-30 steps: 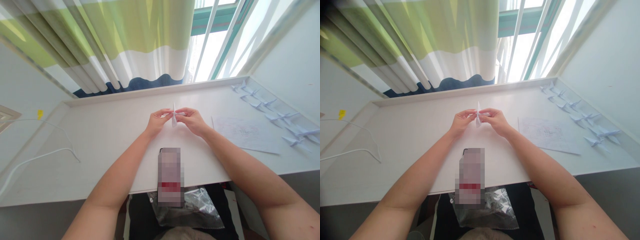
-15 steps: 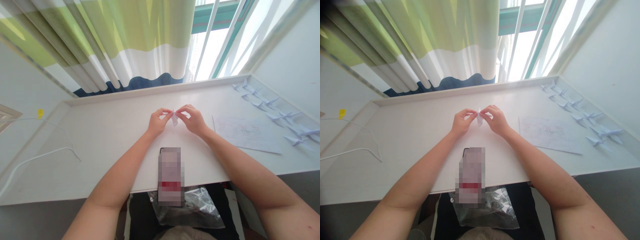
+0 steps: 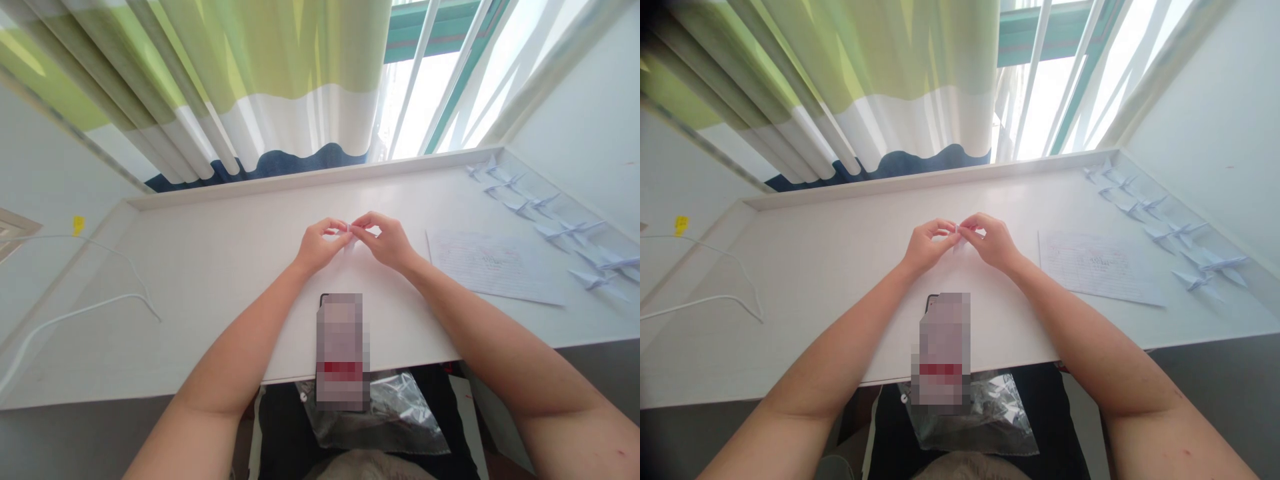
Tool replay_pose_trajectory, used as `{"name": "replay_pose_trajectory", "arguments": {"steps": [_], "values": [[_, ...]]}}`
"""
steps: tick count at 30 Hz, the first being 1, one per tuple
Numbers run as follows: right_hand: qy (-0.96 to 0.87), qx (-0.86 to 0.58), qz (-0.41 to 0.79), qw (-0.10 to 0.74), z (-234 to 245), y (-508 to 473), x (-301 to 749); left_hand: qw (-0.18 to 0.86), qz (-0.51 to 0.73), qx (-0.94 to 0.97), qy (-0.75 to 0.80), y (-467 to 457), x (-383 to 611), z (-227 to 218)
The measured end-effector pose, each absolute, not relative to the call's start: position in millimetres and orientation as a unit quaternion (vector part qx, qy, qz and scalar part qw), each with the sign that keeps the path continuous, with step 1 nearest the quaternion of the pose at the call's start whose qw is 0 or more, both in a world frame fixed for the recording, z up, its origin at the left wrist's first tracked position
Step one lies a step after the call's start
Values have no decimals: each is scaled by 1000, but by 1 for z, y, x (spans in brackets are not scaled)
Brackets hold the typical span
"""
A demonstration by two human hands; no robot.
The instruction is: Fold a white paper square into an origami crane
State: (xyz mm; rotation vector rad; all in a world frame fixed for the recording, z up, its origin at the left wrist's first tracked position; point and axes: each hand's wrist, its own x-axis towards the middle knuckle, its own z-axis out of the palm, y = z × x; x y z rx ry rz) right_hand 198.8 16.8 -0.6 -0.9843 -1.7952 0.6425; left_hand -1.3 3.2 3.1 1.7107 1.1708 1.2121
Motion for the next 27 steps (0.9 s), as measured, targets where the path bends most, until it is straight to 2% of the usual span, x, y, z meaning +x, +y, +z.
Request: {"name": "replay_pose_trajectory", "arguments": {"steps": [7,19,27], "values": [[-701,-444,274,486,0,17,197,360,444,678,461,0,0,0],[-656,-461,308,512,1,17,196,122,336,827,434,-1,-4,-2],[-617,-455,356,534,-3,18,192,81,308,845,430,3,-6,-3]]}}
